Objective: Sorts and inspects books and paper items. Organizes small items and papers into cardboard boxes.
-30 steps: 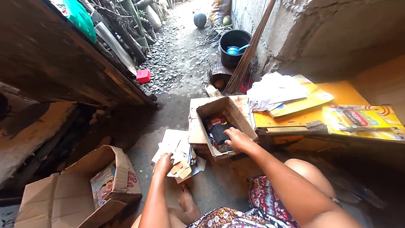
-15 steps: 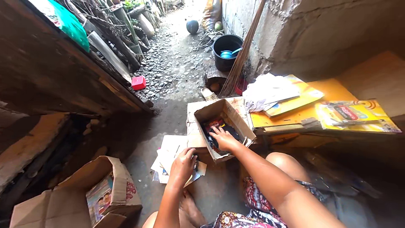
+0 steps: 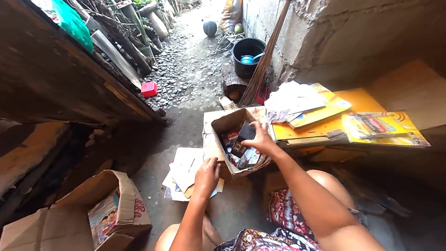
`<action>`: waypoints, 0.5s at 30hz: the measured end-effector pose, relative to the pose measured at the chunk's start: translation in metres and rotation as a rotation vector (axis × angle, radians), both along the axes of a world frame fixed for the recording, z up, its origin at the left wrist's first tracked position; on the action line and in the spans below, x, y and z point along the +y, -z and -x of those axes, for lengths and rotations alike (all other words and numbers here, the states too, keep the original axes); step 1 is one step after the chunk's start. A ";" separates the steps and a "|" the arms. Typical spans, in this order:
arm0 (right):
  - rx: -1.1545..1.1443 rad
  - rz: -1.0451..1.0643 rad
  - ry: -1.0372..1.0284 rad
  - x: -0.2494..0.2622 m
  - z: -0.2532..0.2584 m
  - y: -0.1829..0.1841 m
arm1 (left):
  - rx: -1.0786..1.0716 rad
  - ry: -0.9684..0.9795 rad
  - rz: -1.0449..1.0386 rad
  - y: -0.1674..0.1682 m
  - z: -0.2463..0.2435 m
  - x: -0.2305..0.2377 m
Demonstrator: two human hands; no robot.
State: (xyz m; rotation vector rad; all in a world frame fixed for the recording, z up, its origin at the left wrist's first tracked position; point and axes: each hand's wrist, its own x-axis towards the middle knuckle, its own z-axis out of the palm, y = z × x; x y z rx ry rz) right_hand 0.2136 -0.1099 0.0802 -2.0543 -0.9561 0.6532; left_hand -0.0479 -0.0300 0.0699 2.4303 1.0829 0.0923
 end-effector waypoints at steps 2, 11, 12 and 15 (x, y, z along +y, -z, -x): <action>0.131 -0.209 0.112 -0.017 -0.020 -0.006 | 0.015 -0.040 0.055 0.001 -0.010 -0.003; 0.180 -0.684 0.609 -0.098 -0.112 -0.015 | 0.116 -0.274 0.375 0.029 -0.045 -0.003; 0.118 -0.693 0.659 -0.105 -0.123 -0.010 | 0.126 -0.276 0.414 0.031 -0.047 -0.002; 0.034 -0.747 0.777 -0.117 -0.146 0.005 | 0.159 -0.246 0.490 0.030 -0.052 -0.001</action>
